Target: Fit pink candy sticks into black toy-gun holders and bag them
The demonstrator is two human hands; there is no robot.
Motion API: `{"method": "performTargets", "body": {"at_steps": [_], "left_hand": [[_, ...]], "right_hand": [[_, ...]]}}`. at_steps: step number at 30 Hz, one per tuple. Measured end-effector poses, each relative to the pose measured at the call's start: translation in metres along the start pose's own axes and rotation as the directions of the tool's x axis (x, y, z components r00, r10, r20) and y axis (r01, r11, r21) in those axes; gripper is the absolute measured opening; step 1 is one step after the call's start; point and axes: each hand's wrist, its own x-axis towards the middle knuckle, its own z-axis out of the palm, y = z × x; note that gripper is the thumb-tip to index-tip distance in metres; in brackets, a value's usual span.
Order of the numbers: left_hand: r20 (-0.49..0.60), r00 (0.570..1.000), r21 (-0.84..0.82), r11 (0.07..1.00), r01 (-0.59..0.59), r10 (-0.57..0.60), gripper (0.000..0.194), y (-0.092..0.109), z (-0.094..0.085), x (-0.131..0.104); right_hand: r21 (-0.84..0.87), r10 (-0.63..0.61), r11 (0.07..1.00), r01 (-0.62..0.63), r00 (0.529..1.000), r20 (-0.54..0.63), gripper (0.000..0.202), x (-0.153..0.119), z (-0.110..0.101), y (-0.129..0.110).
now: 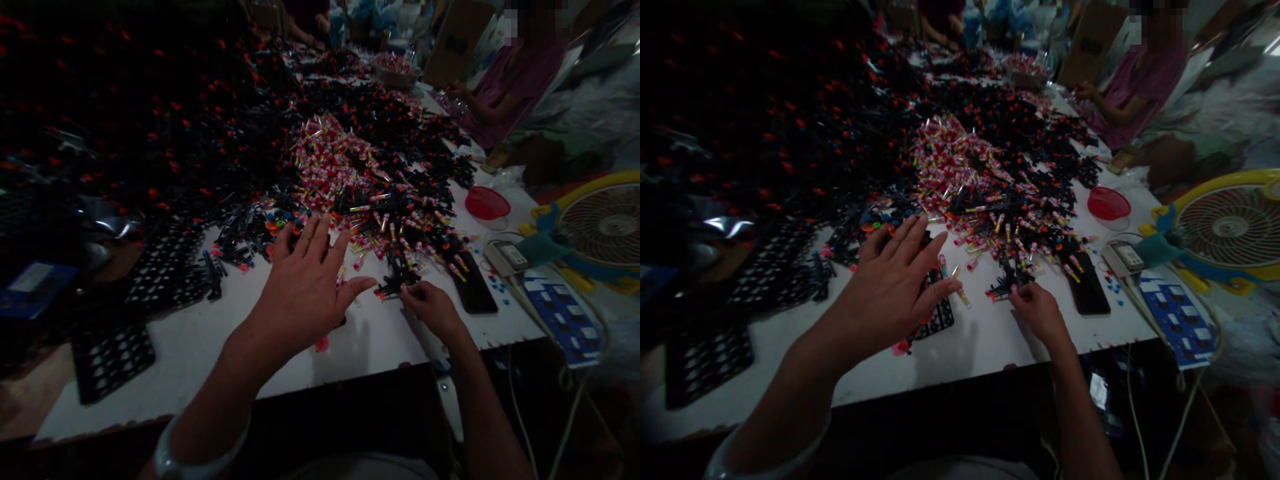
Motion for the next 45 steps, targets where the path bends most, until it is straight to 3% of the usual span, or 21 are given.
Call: {"method": "performTargets", "body": {"at_steps": [4,6,10,12,14,16,18,21,24,27,29,32,34,36,38,41,45], "left_hand": [[-0.036,0.999,-0.014,1.0,-0.003,0.003,0.057,-0.002,0.004,0.0],[-0.043,0.999,-0.029,1.0,0.0,-0.001,0.053,-0.003,0.004,0.0],[-0.044,0.999,-0.063,0.998,0.0,-0.003,0.05,-0.003,0.003,-0.001],[-0.021,1.0,-0.063,0.998,0.009,-0.01,0.049,-0.002,0.003,-0.001],[-0.005,1.0,-0.06,0.998,0.02,-0.02,0.049,-0.002,0.002,0.0],[-0.005,1.0,-0.063,0.998,0.025,-0.025,0.049,-0.001,0.001,-0.001],[-0.016,1.0,-0.069,0.997,0.026,-0.027,0.049,-0.001,0.001,-0.001],[-0.027,0.999,-0.077,0.997,0.019,-0.022,0.048,-0.001,0.0,-0.002],[-0.032,0.999,-0.09,0.996,0.01,-0.013,0.051,-0.001,0.0,-0.001],[-0.039,0.999,-0.088,0.996,0.002,-0.005,0.053,-0.002,0.001,0.001],[-0.042,0.999,-0.072,0.997,-0.003,0.0,0.052,-0.004,0.002,0.001],[-0.023,0.999,-0.045,0.998,-0.04,0.039,0.05,-0.01,-0.002,-0.005],[0.012,0.996,-0.034,0.995,-0.091,0.091,0.051,-0.014,-0.007,-0.011],[0.054,0.989,-0.032,0.991,-0.133,0.135,0.053,-0.017,-0.012,-0.016],[0.073,0.987,-0.038,0.989,-0.14,0.142,0.053,-0.019,-0.016,-0.017],[0.021,0.996,-0.036,0.996,-0.088,0.088,0.051,-0.022,-0.016,-0.009],[-0.021,0.999,-0.019,0.999,-0.037,0.037,0.052,-0.026,-0.006,0.006]], "right_hand": [[0.12,-0.092,0.989,0.083,0.993,0.071,0.025,-0.002,0.007,-0.015],[0.265,-0.096,0.962,0.068,0.991,0.093,0.025,-0.007,0.012,-0.024],[0.639,-0.114,0.762,-0.109,0.948,0.298,0.038,-0.023,0.034,-0.041],[0.751,-0.157,0.638,-0.171,0.926,0.343,0.042,-0.034,0.054,-0.049],[0.799,-0.195,0.576,-0.173,0.92,0.34,0.041,-0.042,0.073,-0.056],[0.787,-0.22,0.603,-0.132,0.921,0.323,0.035,-0.047,0.088,-0.061],[0.703,-0.215,0.708,-0.066,0.928,0.304,0.024,-0.048,0.096,-0.063],[0.472,-0.269,0.87,0.143,0.94,0.21,0.011,-0.051,0.103,-0.066],[0.225,-0.344,0.922,0.314,0.933,0.107,0.019,-0.058,0.117,-0.073],[0.093,-0.325,0.944,0.318,0.942,0.077,0.026,-0.062,0.126,-0.08],[0.128,-0.349,0.934,0.334,0.93,0.113,0.022,-0.058,0.118,-0.079],[0.161,-0.417,0.903,0.398,0.902,0.114,0.015,-0.041,0.077,-0.063],[-0.008,-0.364,0.931,0.365,0.927,-0.091,0.019,-0.021,0.043,-0.042],[-0.27,-0.262,0.945,0.186,0.923,-0.283,0.028,0.001,0.013,-0.02],[-0.466,-0.233,0.881,0.086,0.935,-0.268,0.038,0.02,-0.005,-0.003],[-0.555,-0.271,0.819,0.144,0.95,-0.154,0.035,0.032,-0.011,0.006],[-0.447,-0.359,0.858,0.254,0.918,-0.168,0.021,0.021,0.006,-0.006]]}}
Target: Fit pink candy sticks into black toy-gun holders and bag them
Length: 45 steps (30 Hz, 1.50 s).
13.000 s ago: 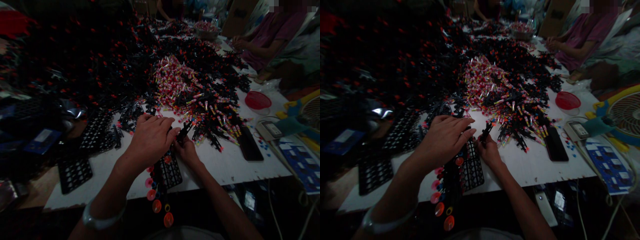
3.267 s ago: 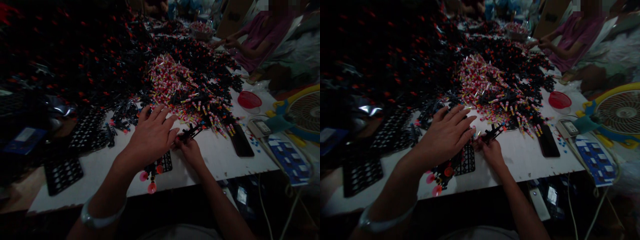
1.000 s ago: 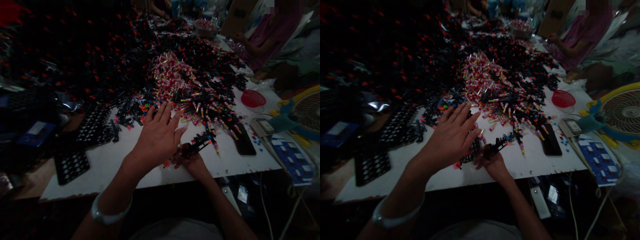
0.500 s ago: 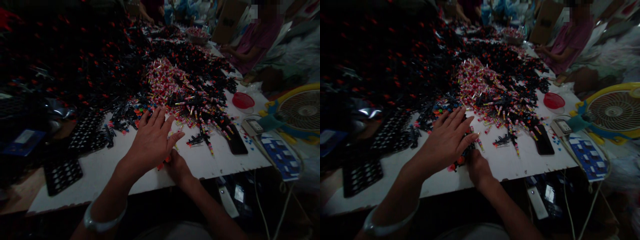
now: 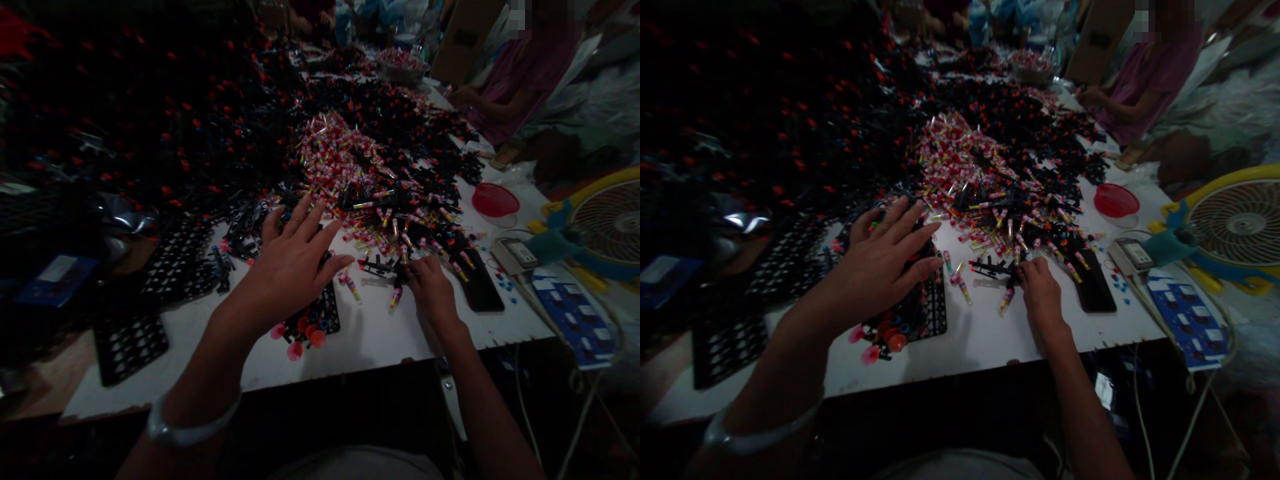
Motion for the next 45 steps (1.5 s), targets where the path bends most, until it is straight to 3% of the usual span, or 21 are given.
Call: {"method": "performTargets", "body": {"at_steps": [4,7,10,14,16,18,21,26,30,32,35,38,42,45], "left_hand": [[0.037,0.999,0.023,1.0,0.022,-0.022,0.049,-0.002,0.007,0.003],[0.027,0.999,0.034,0.999,0.023,-0.024,0.046,-0.002,0.008,0.001],[0.021,1.0,0.03,0.999,0.013,-0.014,0.046,-0.001,0.008,0.001],[0.033,0.999,0.023,0.999,0.037,-0.038,0.046,0.0,0.008,0.002],[0.029,0.999,0.019,0.999,0.044,-0.045,0.045,0.001,0.007,0.003],[0.029,0.999,0.02,0.999,0.044,-0.045,0.045,0.001,0.007,0.002],[0.041,0.998,0.018,0.999,0.045,-0.046,0.046,0.001,0.006,0.001],[0.012,0.999,-0.021,0.999,0.05,-0.05,0.053,0.002,0.008,0.002],[0.002,0.999,-0.01,0.999,0.049,-0.049,0.059,0.002,0.009,0.002],[0.005,0.999,0.0,0.999,0.048,-0.048,0.056,0.001,0.009,0.001],[-0.006,0.999,-0.001,0.999,0.043,-0.043,0.053,0.001,0.008,0.0],[-0.025,0.999,-0.014,0.999,0.045,-0.046,0.051,0.001,0.009,0.0],[-0.028,0.999,-0.025,0.999,0.041,-0.042,0.05,0.001,0.01,0.001],[-0.022,0.999,-0.017,0.999,0.041,-0.042,0.05,0.001,0.01,0.001]], "right_hand": [[0.183,-0.02,0.983,0.016,1.0,0.02,0.02,-0.014,0.001,-0.022],[0.415,0.078,0.905,-0.095,0.995,0.06,0.017,-0.021,0.001,-0.033],[0.714,0.115,0.652,-0.254,0.964,0.238,0.018,-0.025,0.008,-0.051],[0.91,-0.025,0.267,-0.318,0.941,0.336,0.029,-0.024,0.036,-0.089],[0.931,-0.041,0.173,-0.321,0.942,0.332,0.031,-0.021,0.052,-0.103],[0.941,-0.034,0.149,-0.305,0.949,0.313,0.03,-0.018,0.062,-0.11],[0.937,-0.012,0.233,-0.262,0.962,0.272,0.027,-0.015,0.066,-0.113],[0.82,-0.068,0.568,-0.066,0.99,0.126,0.023,-0.016,0.053,-0.13],[0.711,-0.127,0.703,-0.022,0.98,0.156,0.02,-0.016,0.04,-0.126],[0.599,-0.052,0.8,-0.047,0.988,0.147,0.016,-0.017,0.032,-0.109],[0.276,0.194,0.938,-0.208,0.978,0.076,0.03,-0.02,0.017,-0.073],[0.088,0.347,0.929,-0.359,0.929,0.13,0.035,-0.026,0.006,-0.042],[0.183,0.403,0.876,-0.445,0.886,0.229,0.036,-0.041,-0.003,-0.023],[0.287,0.318,0.855,-0.431,0.875,0.366,0.03,-0.054,-0.006,-0.025]]}}
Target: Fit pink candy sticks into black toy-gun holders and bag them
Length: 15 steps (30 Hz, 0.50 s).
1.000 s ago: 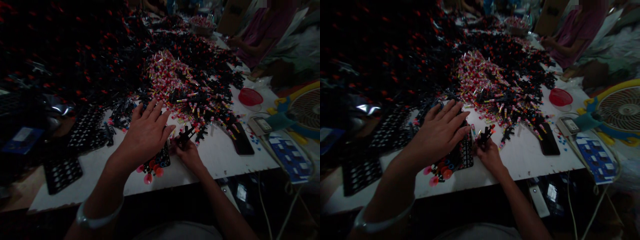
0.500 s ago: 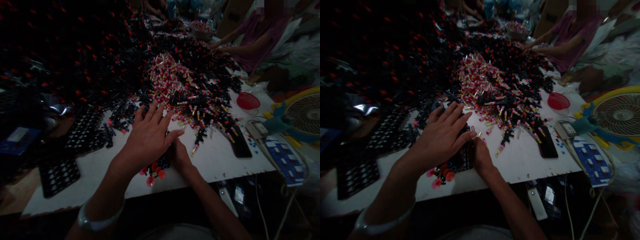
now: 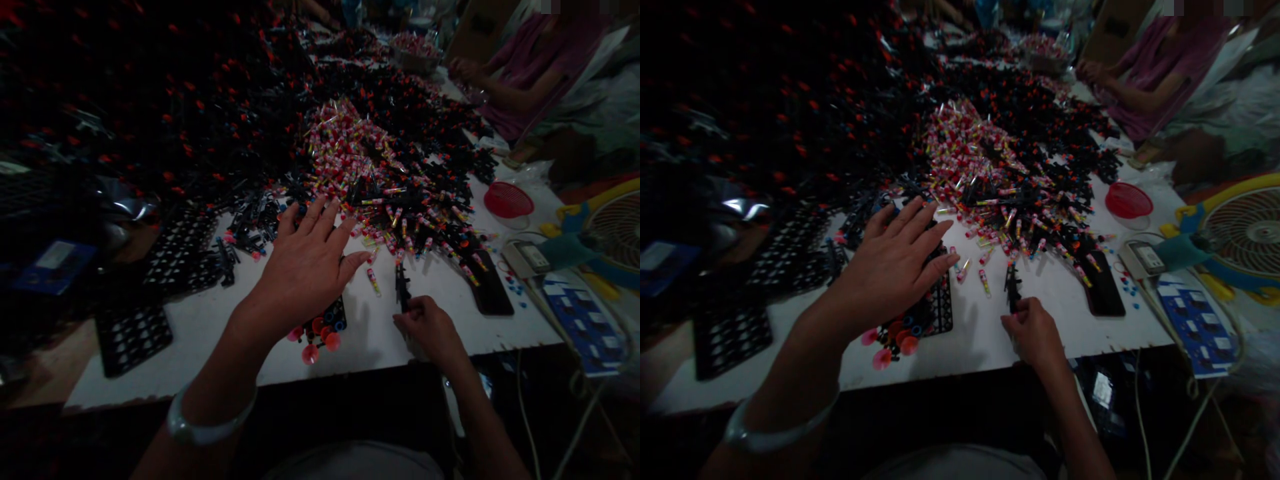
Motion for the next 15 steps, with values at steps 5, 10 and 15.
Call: {"method": "performTargets", "body": {"at_steps": [5,10,15], "left_hand": [[0.012,1.0,0.007,1.0,0.003,-0.003,0.049,0.001,-0.001,0.0],[-0.003,1.0,-0.004,1.0,-0.005,0.005,0.047,0.001,-0.001,0.0],[0.023,1.0,0.003,1.0,0.01,-0.01,0.048,0.001,-0.002,0.0]], "right_hand": [[0.292,-0.092,0.953,0.082,0.996,0.021,0.027,-0.001,-0.001,-0.016],[0.656,-0.288,0.736,0.168,0.954,0.079,0.025,0.011,0.028,-0.049],[0.531,-0.402,0.777,0.338,0.916,0.004,0.016,0.019,0.076,-0.068]]}}
